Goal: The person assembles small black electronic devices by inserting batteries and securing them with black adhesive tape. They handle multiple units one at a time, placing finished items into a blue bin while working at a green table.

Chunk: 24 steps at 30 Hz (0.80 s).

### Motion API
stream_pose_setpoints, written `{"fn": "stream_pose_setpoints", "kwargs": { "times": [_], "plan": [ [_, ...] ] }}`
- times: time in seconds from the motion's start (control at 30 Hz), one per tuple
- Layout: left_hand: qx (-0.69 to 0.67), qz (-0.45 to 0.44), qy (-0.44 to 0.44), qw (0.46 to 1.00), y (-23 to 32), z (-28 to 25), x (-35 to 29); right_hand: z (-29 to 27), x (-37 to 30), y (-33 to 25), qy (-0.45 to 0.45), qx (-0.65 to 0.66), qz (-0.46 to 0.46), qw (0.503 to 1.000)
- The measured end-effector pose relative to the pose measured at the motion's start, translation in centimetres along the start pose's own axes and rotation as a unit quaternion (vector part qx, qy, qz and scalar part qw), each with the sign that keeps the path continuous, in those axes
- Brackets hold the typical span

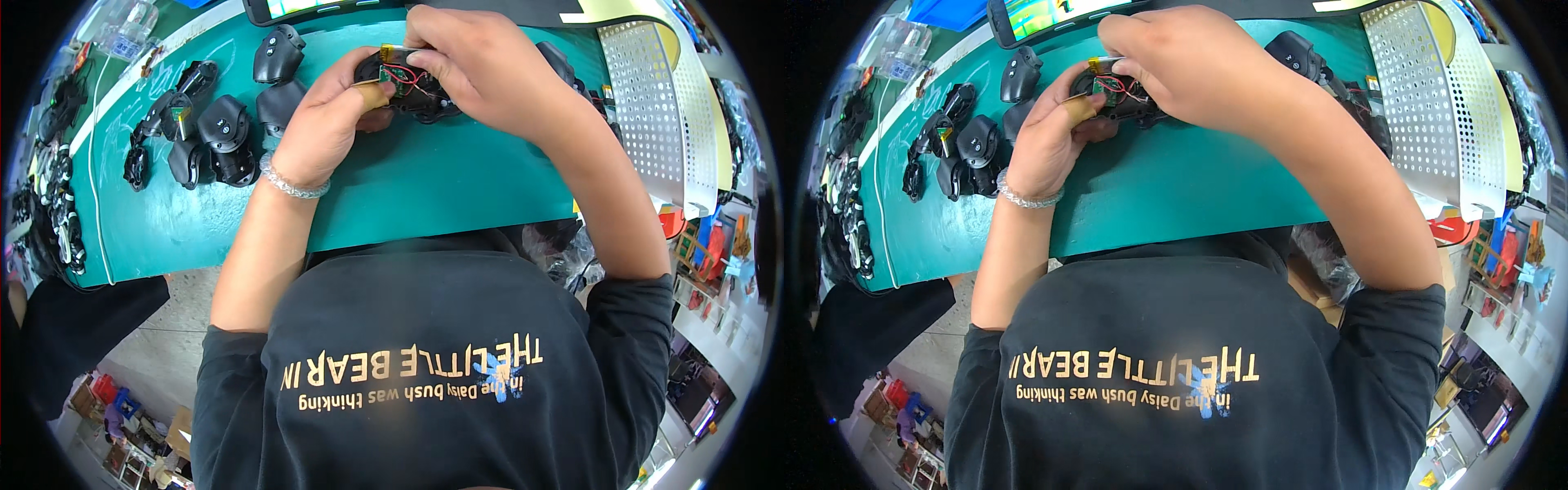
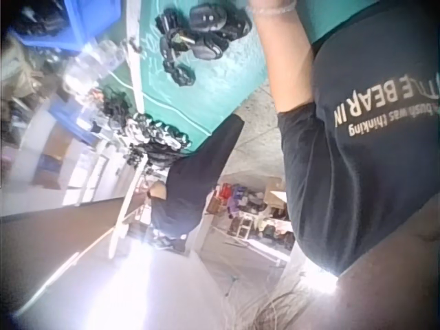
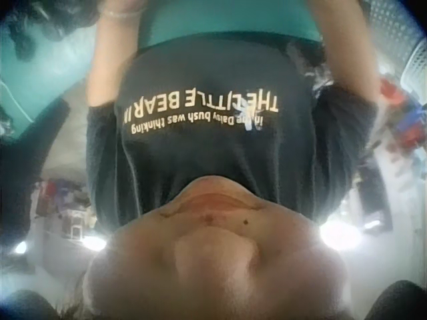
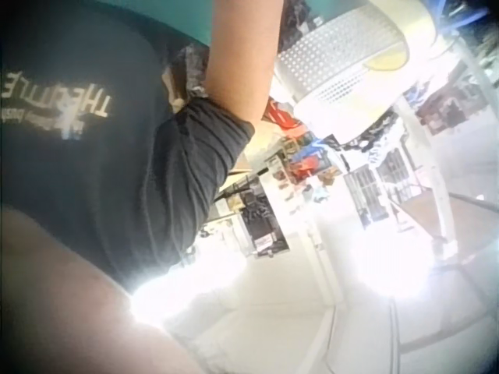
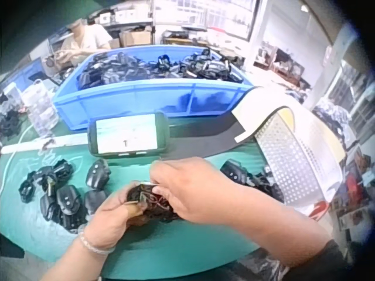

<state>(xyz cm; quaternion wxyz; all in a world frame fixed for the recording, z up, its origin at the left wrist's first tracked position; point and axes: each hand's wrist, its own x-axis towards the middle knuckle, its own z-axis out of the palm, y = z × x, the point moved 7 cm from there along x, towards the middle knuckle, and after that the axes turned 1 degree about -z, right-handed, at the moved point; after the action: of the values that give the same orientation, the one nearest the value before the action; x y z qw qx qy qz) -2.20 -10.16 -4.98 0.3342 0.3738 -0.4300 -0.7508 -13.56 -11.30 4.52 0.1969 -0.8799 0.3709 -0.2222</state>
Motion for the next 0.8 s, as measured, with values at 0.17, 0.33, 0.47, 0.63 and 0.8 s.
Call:
{"fn": "stream_pose_setpoints", "kwargs": {
  "times": [0.17,0.33,0.47,0.63,0.8],
  "plan": [
    [0.004,-0.023,-0.033,0.999,-0.2,0.0,0.2,0.5,-0.4,0.4,0.012,-0.051,-0.031,0.998],
    [-0.037,-0.038,-0.012,0.999,-0.2,-0.5,0.0,1.5,-1.0,1.1,0.068,-0.059,-0.017,0.996],
    [-0.090,0.012,0.009,0.996,0.2,0.0,0.3,1.5,-1.0,0.8,0.105,-0.007,-0.021,0.994],
    [-0.052,0.040,-0.003,0.998,0.7,0.5,0.3,1.7,-0.8,0.6,0.086,-0.043,-0.004,0.995],
    [-0.033,0.019,0.022,0.999,0.6,0.4,0.3,1.5,-0.7,-0.1,0.016,-0.068,-0.011,0.997]
  ]
}}
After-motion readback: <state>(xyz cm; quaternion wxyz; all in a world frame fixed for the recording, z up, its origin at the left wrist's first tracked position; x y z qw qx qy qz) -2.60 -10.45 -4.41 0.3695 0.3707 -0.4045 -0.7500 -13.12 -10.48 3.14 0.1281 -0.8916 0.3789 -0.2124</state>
